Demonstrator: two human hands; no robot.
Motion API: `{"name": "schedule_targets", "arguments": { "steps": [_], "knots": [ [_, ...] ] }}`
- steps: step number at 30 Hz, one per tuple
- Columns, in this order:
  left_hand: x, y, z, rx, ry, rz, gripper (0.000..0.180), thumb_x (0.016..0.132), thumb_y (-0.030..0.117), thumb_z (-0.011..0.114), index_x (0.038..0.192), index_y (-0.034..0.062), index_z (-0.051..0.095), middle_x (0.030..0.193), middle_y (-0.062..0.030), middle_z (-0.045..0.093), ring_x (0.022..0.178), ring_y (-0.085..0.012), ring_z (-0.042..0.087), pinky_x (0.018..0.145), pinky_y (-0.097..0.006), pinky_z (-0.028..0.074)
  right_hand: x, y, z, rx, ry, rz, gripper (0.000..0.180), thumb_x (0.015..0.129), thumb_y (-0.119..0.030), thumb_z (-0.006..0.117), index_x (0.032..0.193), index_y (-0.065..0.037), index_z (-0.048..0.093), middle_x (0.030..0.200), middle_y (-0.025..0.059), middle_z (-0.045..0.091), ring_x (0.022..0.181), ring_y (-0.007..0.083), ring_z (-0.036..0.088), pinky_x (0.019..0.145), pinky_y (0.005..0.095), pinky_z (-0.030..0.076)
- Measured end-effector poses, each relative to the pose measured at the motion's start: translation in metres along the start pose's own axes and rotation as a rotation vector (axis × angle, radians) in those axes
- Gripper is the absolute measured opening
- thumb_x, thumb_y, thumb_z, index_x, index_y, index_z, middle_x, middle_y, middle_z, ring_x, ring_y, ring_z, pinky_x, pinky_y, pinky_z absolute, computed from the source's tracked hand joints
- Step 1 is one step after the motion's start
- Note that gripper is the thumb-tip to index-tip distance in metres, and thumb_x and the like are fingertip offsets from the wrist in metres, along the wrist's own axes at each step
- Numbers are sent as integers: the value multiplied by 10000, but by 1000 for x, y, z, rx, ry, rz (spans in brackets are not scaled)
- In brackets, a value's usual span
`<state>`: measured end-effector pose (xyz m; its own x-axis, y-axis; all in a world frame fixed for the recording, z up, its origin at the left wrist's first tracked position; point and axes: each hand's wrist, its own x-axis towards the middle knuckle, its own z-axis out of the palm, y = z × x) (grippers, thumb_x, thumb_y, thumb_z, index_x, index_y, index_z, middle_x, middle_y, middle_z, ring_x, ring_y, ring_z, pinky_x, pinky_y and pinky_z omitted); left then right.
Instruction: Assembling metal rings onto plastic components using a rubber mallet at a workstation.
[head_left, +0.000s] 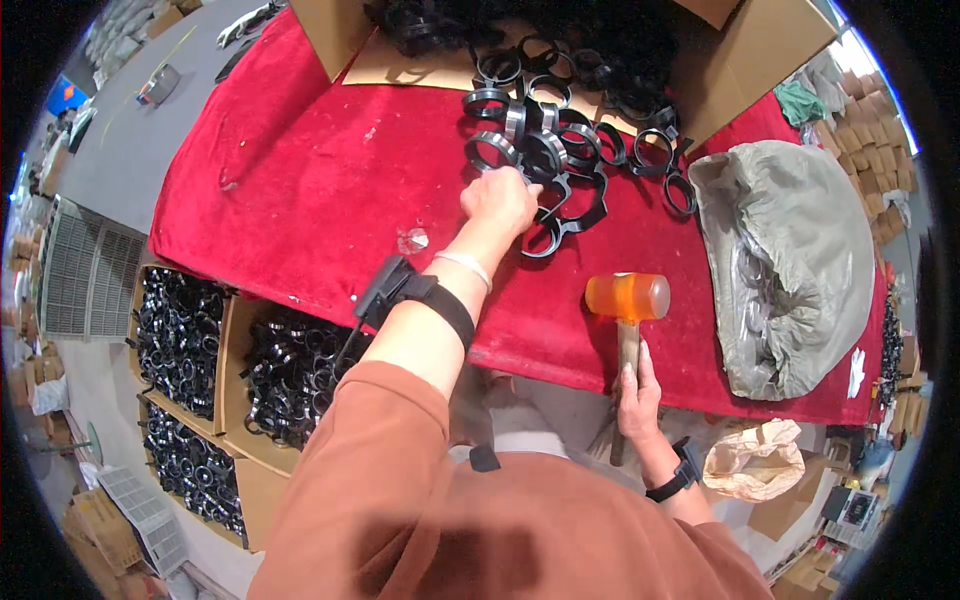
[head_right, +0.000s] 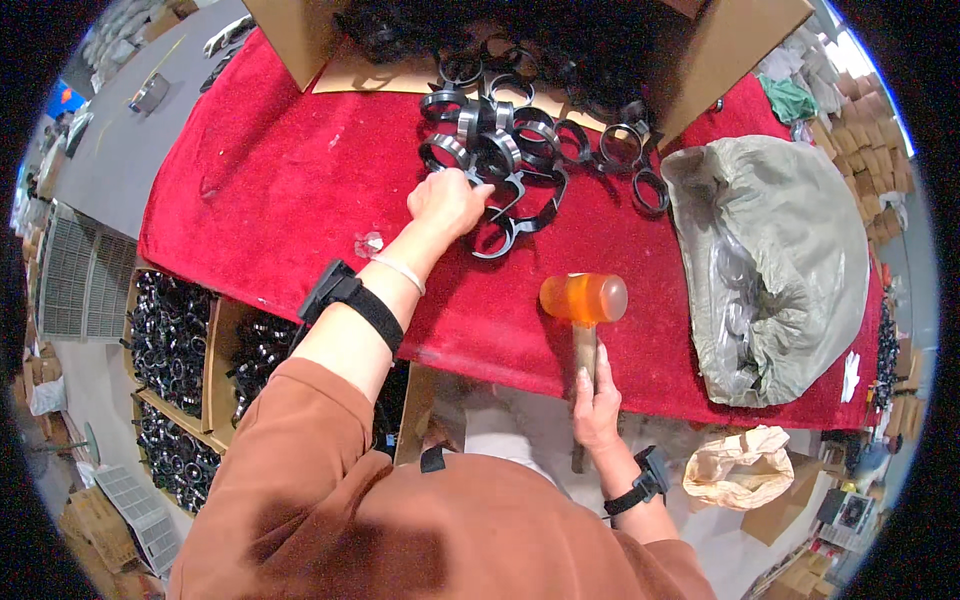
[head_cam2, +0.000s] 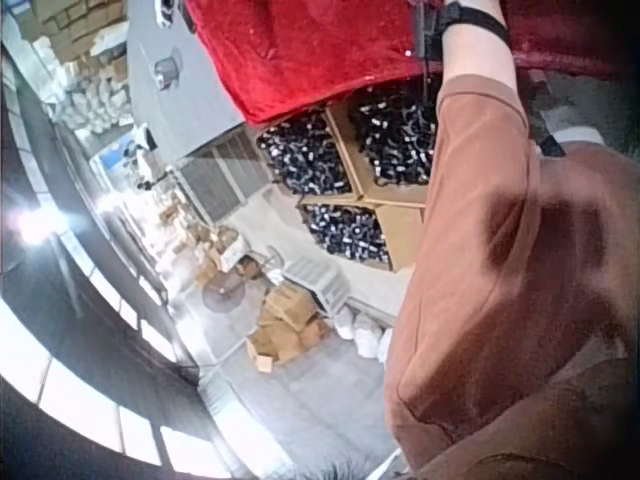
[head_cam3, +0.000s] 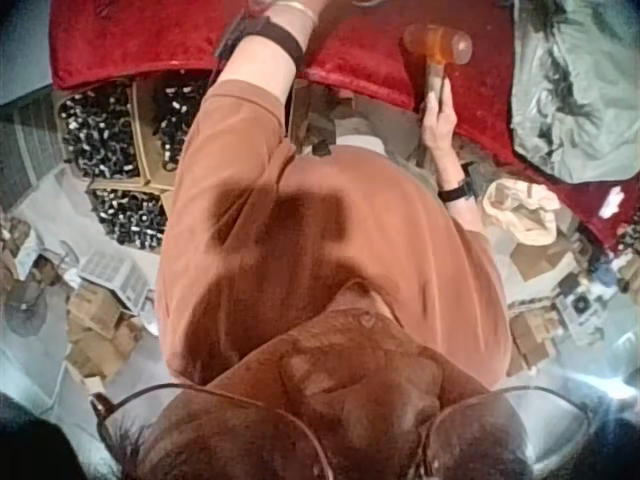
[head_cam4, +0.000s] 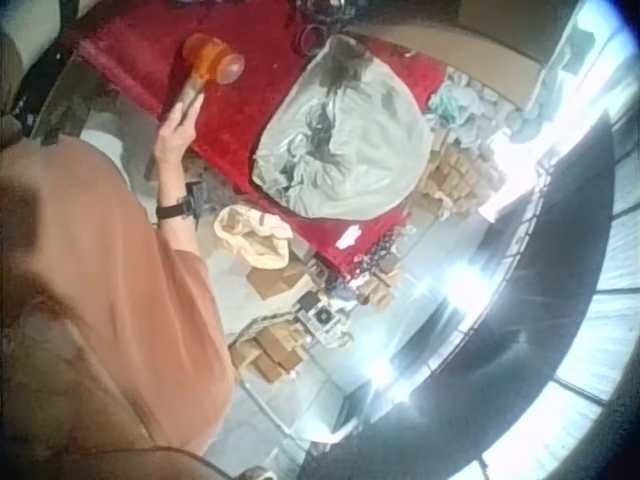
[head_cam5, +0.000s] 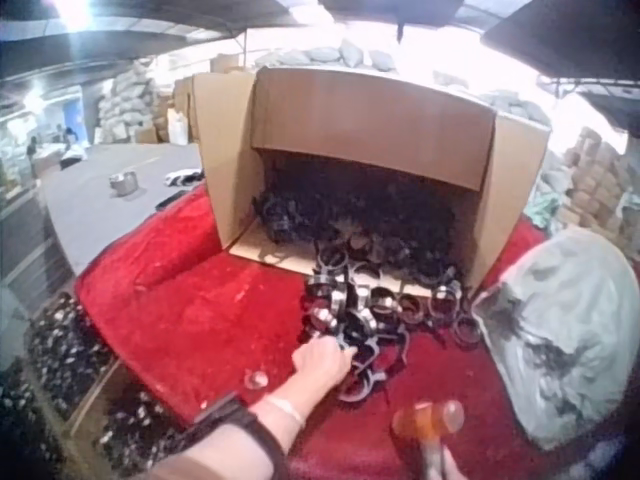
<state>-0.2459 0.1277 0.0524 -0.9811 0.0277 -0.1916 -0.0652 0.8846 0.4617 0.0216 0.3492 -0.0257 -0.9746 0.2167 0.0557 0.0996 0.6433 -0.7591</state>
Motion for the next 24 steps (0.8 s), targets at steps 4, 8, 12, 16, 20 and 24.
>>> {"name": "schedule_targets", "arguments": {
  "steps": [4, 8, 12, 16, 20, 24],
  "knots": [
    [-11, -33, 2, -75, 94, 122, 353, 856, 349, 588, 895, 6, 667, 903, -220, 653, 882, -366, 641, 775, -442, 496, 1, -23, -5, 212, -68, 255, 519, 930, -145, 446, 1409, -1, 308, 656, 46, 521, 551, 110, 493, 529, 267, 441],
    [-90, -106, 1, -529, 21, 161, 247, 938, 199, 495, 835, -11, 577, 763, -118, 635, 708, -220, 621, 674, -340, 493, 1, -25, -7, 249, -69, 285, 521, 937, -133, 446, 1420, -13, 292, 673, 18, 512, 559, 94, 473, 532, 250, 428],
    [-189, -156, 18, -855, -112, -97, 247, 975, 223, 460, 851, 15, 509, 760, -36, 552, 680, -110, 548, 644, -271, 473, 0, -18, -2, 188, -43, 202, 511, 948, -130, 446, 1425, -32, 294, 706, 2, 508, 544, 76, 457, 515, 240, 420],
    [-218, -184, 49, -812, -149, -255, 300, 981, 276, 435, 890, 5, 528, 800, -50, 564, 735, -122, 533, 713, -285, 447, 2, -40, 0, 212, -114, 188, 494, 962, -161, 443, 1432, -98, 304, 665, -19, 484, 500, 53, 439, 430, 199, 388],
    [-216, -197, 71, -799, 79, -125, 410, 935, 379, 488, 928, -30, 510, 867, -192, 602, 753, -229, 592, 702, -383, 463, -14, -75, 11, 225, -239, 181, 480, 942, -111, 476, 1407, -85, 363, 792, -8, 543, 581, 55, 457, 536, 216, 431],
    [-198, -189, 70, -930, 100, -100, 382, 937, 351, 496, 883, -26, 524, 810, -165, 598, 728, -229, 588, 668, -366, 479, -30, -107, 22, 187, -333, 73, 513, 914, -89, 500, 1408, -82, 360, 767, 31, 535, 666, 87, 496, 633, 239, 451]
  ]
}}
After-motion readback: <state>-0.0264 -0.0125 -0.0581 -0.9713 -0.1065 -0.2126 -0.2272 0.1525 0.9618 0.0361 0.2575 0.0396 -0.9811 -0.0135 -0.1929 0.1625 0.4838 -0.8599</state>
